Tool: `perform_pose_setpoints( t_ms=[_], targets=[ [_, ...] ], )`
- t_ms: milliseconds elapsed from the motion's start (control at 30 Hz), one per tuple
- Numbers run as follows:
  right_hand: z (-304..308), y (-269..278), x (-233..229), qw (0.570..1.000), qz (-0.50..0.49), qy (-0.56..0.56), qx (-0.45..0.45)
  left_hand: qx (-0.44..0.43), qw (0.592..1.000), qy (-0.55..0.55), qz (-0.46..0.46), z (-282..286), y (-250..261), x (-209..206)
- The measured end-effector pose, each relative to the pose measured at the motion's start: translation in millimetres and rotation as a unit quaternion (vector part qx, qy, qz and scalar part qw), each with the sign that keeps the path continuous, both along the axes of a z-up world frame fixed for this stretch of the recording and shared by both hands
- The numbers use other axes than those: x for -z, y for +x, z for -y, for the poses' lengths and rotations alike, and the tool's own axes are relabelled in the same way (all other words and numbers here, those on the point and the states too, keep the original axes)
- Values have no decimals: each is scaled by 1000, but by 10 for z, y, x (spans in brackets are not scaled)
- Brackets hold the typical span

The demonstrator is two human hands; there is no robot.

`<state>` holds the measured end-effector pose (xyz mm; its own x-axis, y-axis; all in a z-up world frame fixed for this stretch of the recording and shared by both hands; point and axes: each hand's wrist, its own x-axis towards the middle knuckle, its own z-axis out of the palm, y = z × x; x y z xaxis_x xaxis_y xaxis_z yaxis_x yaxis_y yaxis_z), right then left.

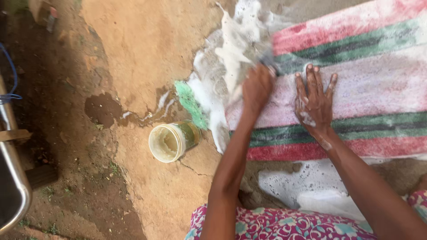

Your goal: The person scrubs a striped mat with a sponge and soapy water on the ground, flipping and folding the mat to clean different areas.

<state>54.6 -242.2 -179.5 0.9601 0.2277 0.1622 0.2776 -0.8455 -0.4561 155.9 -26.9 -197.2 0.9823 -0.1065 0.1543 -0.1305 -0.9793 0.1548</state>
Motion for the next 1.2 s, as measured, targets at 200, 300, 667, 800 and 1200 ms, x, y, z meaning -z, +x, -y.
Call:
perform_pose_setpoints(
  t_ms=[200,300,667,800,1200],
  targets=[
    [49,-133,113,1000,-15,25,-2,154,982,27,106,105,-491,381],
    [27,-28,127,1000,5,-10,-6,49,994,52,-80,-162,106,363],
    [50,-116,144,999,-15,41,-9,122,992,31,30,71,-746,448],
    [40,-93,240,999,0,-40,-2,-8,1000,-1,-12,-340,319,450],
    [91,-80,324,992,-69,-105,0,128,991,16,-39,202,-1257,207]
  ],
)
